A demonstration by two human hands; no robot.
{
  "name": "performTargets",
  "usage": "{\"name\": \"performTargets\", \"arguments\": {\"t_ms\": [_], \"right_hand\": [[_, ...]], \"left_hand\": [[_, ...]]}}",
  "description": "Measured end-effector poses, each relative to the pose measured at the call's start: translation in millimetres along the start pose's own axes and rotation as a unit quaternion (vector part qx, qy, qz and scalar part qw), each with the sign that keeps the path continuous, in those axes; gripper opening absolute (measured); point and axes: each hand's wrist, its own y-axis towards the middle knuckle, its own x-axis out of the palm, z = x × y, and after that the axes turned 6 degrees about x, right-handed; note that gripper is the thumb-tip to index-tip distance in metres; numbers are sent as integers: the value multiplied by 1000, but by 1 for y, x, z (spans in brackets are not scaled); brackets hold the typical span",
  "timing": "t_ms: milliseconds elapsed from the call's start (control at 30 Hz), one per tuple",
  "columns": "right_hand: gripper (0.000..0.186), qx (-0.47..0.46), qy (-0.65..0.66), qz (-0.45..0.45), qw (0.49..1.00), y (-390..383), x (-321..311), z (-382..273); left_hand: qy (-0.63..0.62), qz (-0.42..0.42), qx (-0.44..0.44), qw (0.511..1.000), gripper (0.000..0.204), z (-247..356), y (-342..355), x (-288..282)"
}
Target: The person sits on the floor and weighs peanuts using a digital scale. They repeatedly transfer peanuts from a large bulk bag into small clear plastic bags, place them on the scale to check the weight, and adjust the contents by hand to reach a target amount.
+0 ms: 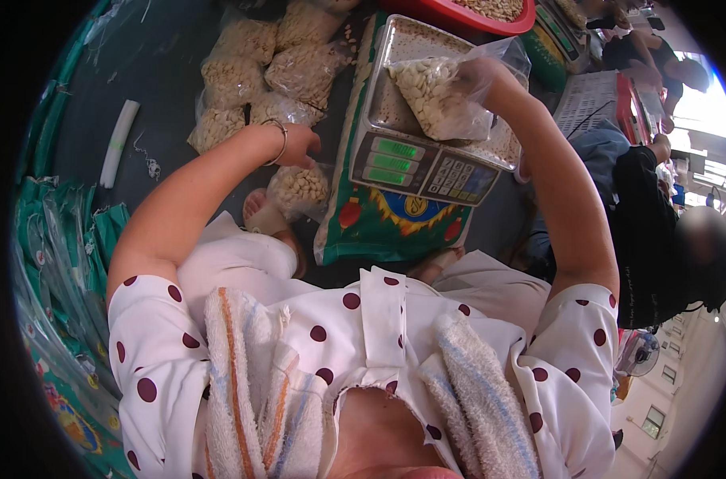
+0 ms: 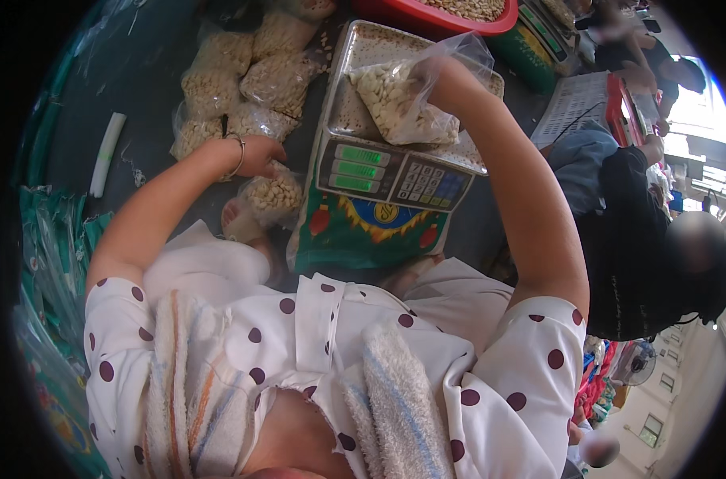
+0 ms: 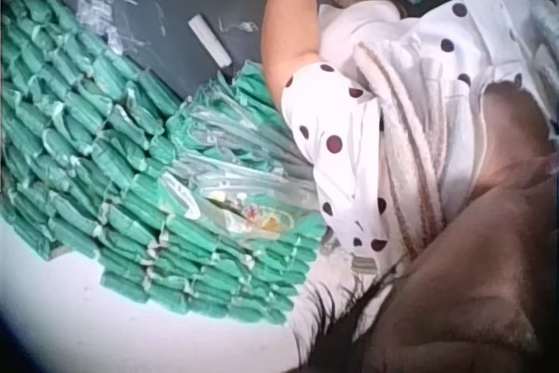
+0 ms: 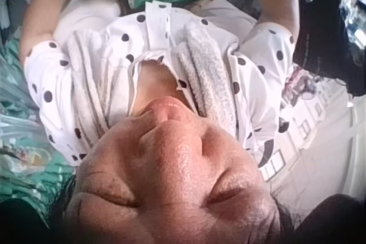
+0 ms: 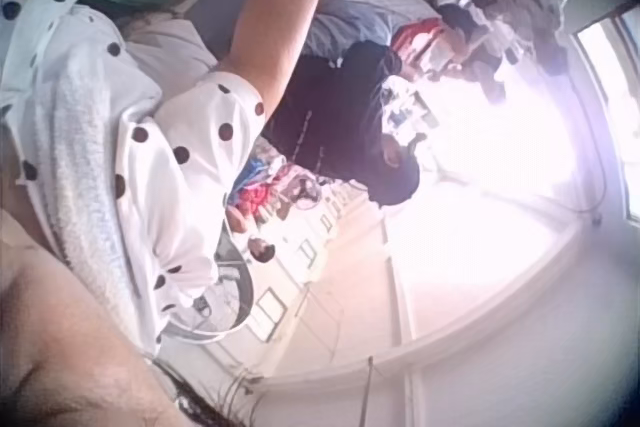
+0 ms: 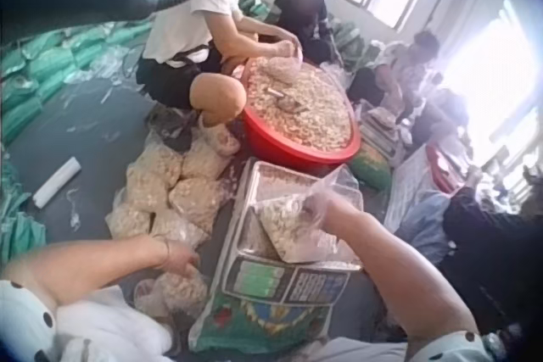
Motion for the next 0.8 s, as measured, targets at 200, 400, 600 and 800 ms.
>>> {"name": "performTargets", "arguments": {"t_ms": [200, 400, 600, 800], "right_hand": [[16, 158, 304, -53, 938, -10, -19, 16], [27, 133, 520, -18, 844, -40, -38, 28], [26, 92, 638, -20, 764, -71, -60, 43], [29, 67, 593, -27, 802, -77, -68, 47]], "left_hand": [[7, 15, 9, 1000, 49, 3, 1, -3], [2, 25, 24, 999, 49, 2, 4, -3], [-11, 29, 23, 999, 50, -3, 4, -1], [-10, 28, 25, 999, 50, -2, 1, 0]]}}
